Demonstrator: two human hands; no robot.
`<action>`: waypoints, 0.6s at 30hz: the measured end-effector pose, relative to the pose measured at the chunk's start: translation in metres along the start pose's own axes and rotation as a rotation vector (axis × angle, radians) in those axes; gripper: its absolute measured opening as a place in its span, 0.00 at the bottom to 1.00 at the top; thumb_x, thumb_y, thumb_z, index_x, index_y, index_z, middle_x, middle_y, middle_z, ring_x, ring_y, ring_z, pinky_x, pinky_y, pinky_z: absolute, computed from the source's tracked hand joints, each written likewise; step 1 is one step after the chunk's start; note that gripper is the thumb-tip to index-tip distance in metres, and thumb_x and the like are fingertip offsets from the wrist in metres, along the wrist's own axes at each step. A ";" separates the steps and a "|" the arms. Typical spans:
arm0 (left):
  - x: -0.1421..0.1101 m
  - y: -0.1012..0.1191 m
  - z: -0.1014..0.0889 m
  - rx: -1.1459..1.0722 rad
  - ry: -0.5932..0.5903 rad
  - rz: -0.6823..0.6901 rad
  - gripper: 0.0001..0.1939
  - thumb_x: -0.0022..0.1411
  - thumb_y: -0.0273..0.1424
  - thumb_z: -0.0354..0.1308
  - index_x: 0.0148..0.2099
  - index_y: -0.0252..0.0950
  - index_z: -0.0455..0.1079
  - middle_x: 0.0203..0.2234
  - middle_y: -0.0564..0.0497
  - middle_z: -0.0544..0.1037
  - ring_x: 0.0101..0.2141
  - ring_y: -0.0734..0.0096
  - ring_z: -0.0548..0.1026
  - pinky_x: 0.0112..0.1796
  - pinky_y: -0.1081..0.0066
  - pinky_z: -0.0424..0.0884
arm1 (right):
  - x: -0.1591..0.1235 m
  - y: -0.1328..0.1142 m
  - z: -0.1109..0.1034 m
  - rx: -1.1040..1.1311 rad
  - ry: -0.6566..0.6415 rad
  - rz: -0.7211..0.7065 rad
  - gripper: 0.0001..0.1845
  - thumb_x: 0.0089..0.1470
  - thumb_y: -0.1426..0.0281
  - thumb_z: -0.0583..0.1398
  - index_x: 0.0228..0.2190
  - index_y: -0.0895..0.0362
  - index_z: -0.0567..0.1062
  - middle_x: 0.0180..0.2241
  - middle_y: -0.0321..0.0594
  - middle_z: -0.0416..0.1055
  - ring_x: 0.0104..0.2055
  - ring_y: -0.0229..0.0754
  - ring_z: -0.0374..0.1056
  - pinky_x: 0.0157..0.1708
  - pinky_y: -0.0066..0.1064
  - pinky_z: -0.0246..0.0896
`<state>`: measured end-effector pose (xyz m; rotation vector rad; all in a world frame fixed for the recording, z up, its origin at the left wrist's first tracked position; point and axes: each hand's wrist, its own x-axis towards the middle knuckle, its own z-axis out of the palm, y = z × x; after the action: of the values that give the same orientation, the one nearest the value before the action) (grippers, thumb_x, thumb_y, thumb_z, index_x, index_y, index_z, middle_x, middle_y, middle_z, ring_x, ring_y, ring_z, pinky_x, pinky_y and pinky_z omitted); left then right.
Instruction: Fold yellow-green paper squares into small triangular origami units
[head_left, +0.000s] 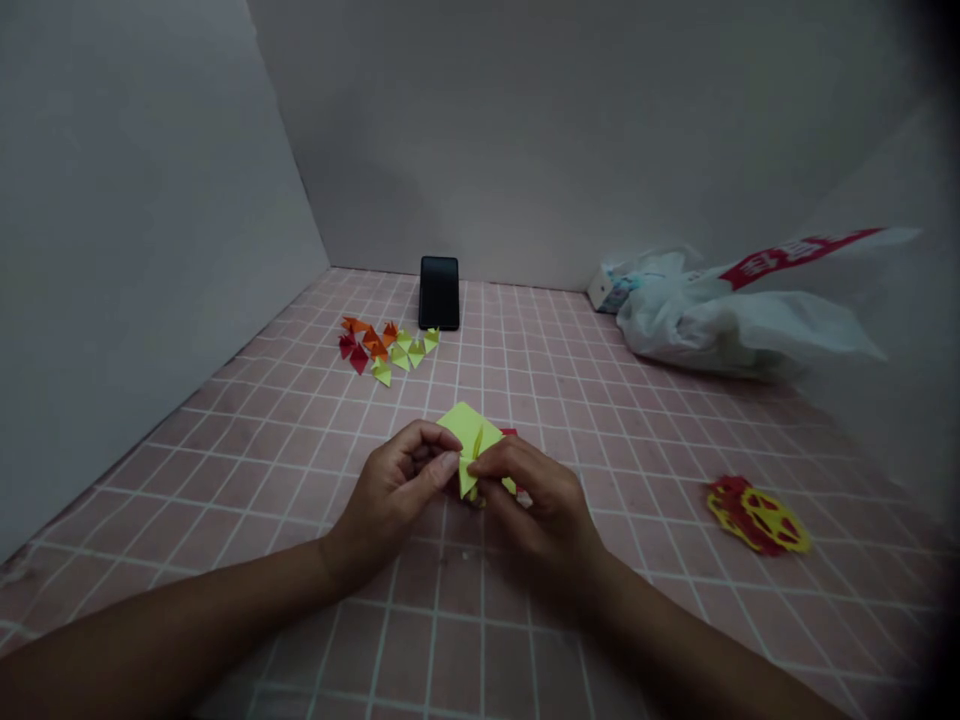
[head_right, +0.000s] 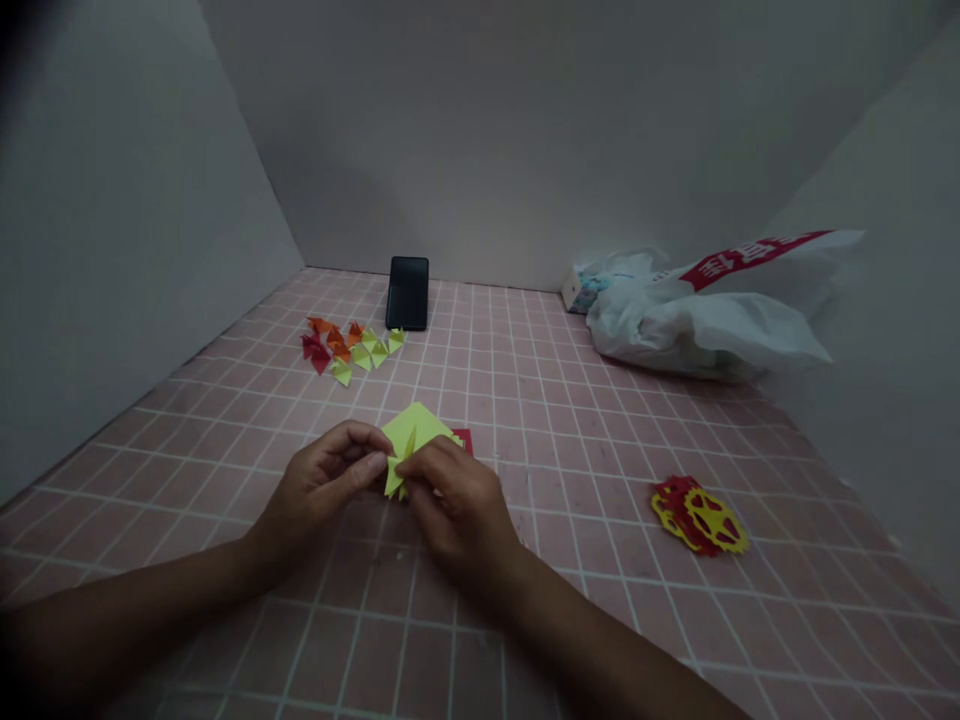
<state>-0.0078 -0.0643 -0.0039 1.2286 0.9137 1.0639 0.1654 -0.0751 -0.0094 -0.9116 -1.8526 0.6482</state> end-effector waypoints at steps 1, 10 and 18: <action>0.000 0.000 0.000 0.000 0.007 0.003 0.05 0.59 0.28 0.60 0.38 0.35 0.69 0.28 0.55 0.74 0.29 0.79 0.73 0.31 0.79 0.73 | 0.000 0.000 0.000 -0.013 -0.010 -0.008 0.09 0.55 0.81 0.55 0.32 0.57 0.72 0.30 0.39 0.70 0.33 0.40 0.66 0.33 0.32 0.60; 0.000 0.000 0.000 0.233 0.097 0.201 0.06 0.58 0.23 0.60 0.37 0.37 0.68 0.29 0.57 0.75 0.29 0.80 0.75 0.32 0.80 0.73 | -0.001 -0.007 0.005 0.431 0.013 0.352 0.04 0.59 0.72 0.56 0.38 0.54 0.69 0.32 0.36 0.68 0.32 0.38 0.67 0.32 0.30 0.64; -0.005 -0.001 0.000 0.466 0.079 0.400 0.07 0.60 0.22 0.59 0.39 0.37 0.69 0.32 0.56 0.75 0.32 0.79 0.76 0.36 0.79 0.74 | -0.002 -0.008 0.005 0.314 0.004 0.441 0.07 0.56 0.69 0.59 0.28 0.57 0.71 0.27 0.38 0.69 0.30 0.40 0.66 0.30 0.32 0.60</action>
<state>-0.0094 -0.0691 -0.0054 1.8225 1.0377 1.2592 0.1588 -0.0816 -0.0064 -1.1132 -1.4945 1.1690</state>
